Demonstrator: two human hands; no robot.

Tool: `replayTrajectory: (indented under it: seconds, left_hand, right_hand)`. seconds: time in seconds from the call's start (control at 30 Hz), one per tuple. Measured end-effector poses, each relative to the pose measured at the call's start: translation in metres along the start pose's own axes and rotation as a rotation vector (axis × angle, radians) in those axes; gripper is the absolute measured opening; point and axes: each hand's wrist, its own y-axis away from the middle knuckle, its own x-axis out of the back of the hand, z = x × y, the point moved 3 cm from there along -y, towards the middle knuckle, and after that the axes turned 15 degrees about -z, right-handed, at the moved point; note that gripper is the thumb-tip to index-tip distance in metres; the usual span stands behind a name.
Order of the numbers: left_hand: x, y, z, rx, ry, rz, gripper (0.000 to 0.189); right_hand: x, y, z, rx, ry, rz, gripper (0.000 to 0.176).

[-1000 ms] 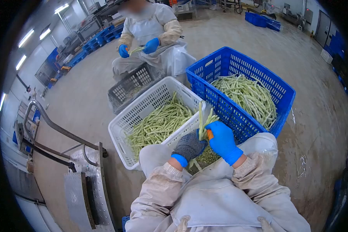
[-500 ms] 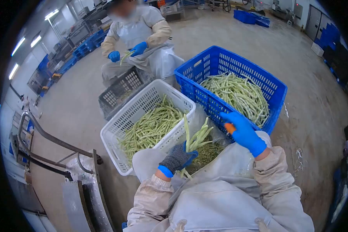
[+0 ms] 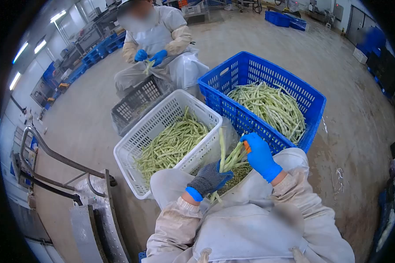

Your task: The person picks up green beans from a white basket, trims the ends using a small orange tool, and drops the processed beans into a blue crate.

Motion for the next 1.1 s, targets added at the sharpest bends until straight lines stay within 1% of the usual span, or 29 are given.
replayTrajectory:
  seconds: [0.03, 0.07, 0.13, 0.2, 0.23, 0.27, 0.3, 0.33, 0.37, 0.4, 0.43, 0.5, 0.53, 0.6, 0.63, 0.7, 0.73, 0.8, 0.83, 0.9, 0.93, 1.0, 1.03, 1.07, 1.1]
  left_hand:
    - [0.002, -0.002, 0.007, 0.024, -0.024, -0.014, 0.040]
    - [0.002, -0.002, 0.013, 0.050, -0.049, -0.030, 0.041]
    - [0.007, 0.007, 0.020, 0.047, -0.040, -0.064, 0.042]
    - [0.012, 0.015, 0.012, 0.043, -0.033, -0.090, 0.043]
    - [0.014, 0.020, 0.000, 0.008, 0.038, -0.080, 0.043]
    - [0.015, 0.025, -0.008, -0.027, 0.115, -0.073, 0.042]
    - [0.017, 0.029, -0.006, -0.025, 0.121, -0.072, 0.042]
    - [0.018, 0.034, -0.005, 0.035, 0.207, -0.094, 0.041]
    - [0.020, 0.037, -0.004, 0.095, 0.289, -0.119, 0.040]
    - [0.023, 0.036, -0.001, 0.068, 0.161, -0.128, 0.038]
    - [0.022, 0.035, -0.003, 0.068, 0.159, -0.134, 0.038]
    - [0.022, 0.034, -0.001, -0.053, 0.194, -0.147, 0.035]
    - [0.023, 0.035, 0.000, -0.053, 0.189, -0.149, 0.035]
    - [0.026, 0.041, 0.010, -0.029, 0.038, -0.159, 0.044]
    - [0.027, 0.041, 0.010, -0.027, 0.038, -0.154, 0.044]
    - [0.025, 0.042, 0.008, -0.065, 0.207, -0.157, 0.029]
    - [0.026, 0.044, 0.008, -0.064, 0.210, -0.154, 0.029]
    - [0.027, 0.047, 0.010, 0.020, 0.447, -0.189, 0.030]
    - [0.028, 0.050, 0.016, 0.020, 0.449, -0.191, 0.030]
    - [0.030, 0.056, 0.030, 0.074, 0.563, -0.202, 0.029]
    - [0.028, 0.057, 0.025, 0.074, 0.565, -0.204, 0.029]
    - [0.024, 0.059, 0.015, -0.078, 0.618, -0.238, 0.031]
    - [0.026, 0.064, 0.014, -0.070, 0.621, -0.220, 0.031]
    - [0.028, 0.069, 0.013, -0.061, 0.631, -0.194, 0.032]
    - [0.029, 0.070, 0.014, -0.059, 0.642, -0.171, 0.033]
  right_hand:
    - [0.000, 0.000, 0.005, -0.105, -0.146, 0.078, 0.013]
    - [-0.003, 0.000, 0.011, -0.105, -0.144, 0.075, 0.013]
    - [-0.006, 0.007, 0.036, -0.203, -0.212, 0.200, 0.012]
    - [0.023, 0.014, 0.094, -0.310, -0.065, 0.377, 0.013]
    - [0.038, 0.017, 0.102, -0.365, -0.045, 0.332, 0.013]
    - [0.047, 0.018, 0.099, -0.293, -0.052, 0.176, 0.016]
    - [0.056, 0.019, 0.089, -0.223, -0.057, 0.017, 0.019]
    - [0.062, 0.018, 0.076, -0.225, -0.055, 0.013, 0.019]
    - [0.063, 0.010, 0.045, -0.021, 0.013, 0.003, 0.026]
    - [0.061, 0.002, 0.021, 0.182, 0.083, -0.004, 0.034]
    - [0.058, -0.003, 0.011, 0.176, 0.083, -0.002, 0.034]
    - [0.049, -0.013, -0.005, 0.325, 0.046, -0.136, 0.044]
    - [0.049, -0.016, -0.003, 0.323, 0.045, -0.131, 0.044]
    - [0.036, -0.021, 0.001, 0.336, 0.187, -0.414, 0.045]
    - [0.036, -0.022, 0.000, 0.342, 0.186, -0.414, 0.045]
    - [0.032, -0.022, 0.001, 0.201, 0.243, -0.639, 0.046]
    - [0.031, -0.021, 0.001, 0.204, 0.242, -0.643, 0.046]
    - [0.029, -0.016, 0.002, 0.282, 0.378, -0.584, 0.031]
    - [0.026, -0.012, 0.004, 0.280, 0.377, -0.586, 0.031]
    - [0.024, -0.005, 0.011, 0.240, 0.239, -0.290, 0.023]
    - [0.028, -0.004, 0.026, 0.238, 0.239, -0.292, 0.023]
    - [0.061, -0.003, 0.095, -0.280, -0.351, 0.002, 0.019]
    - [0.062, -0.002, 0.116, -0.533, -0.651, 0.147, 0.017]
    - [0.057, 0.002, 0.114, -0.531, -0.666, 0.129, 0.017]
    - [0.060, 0.004, 0.098, -0.265, -0.291, -0.001, 0.020]
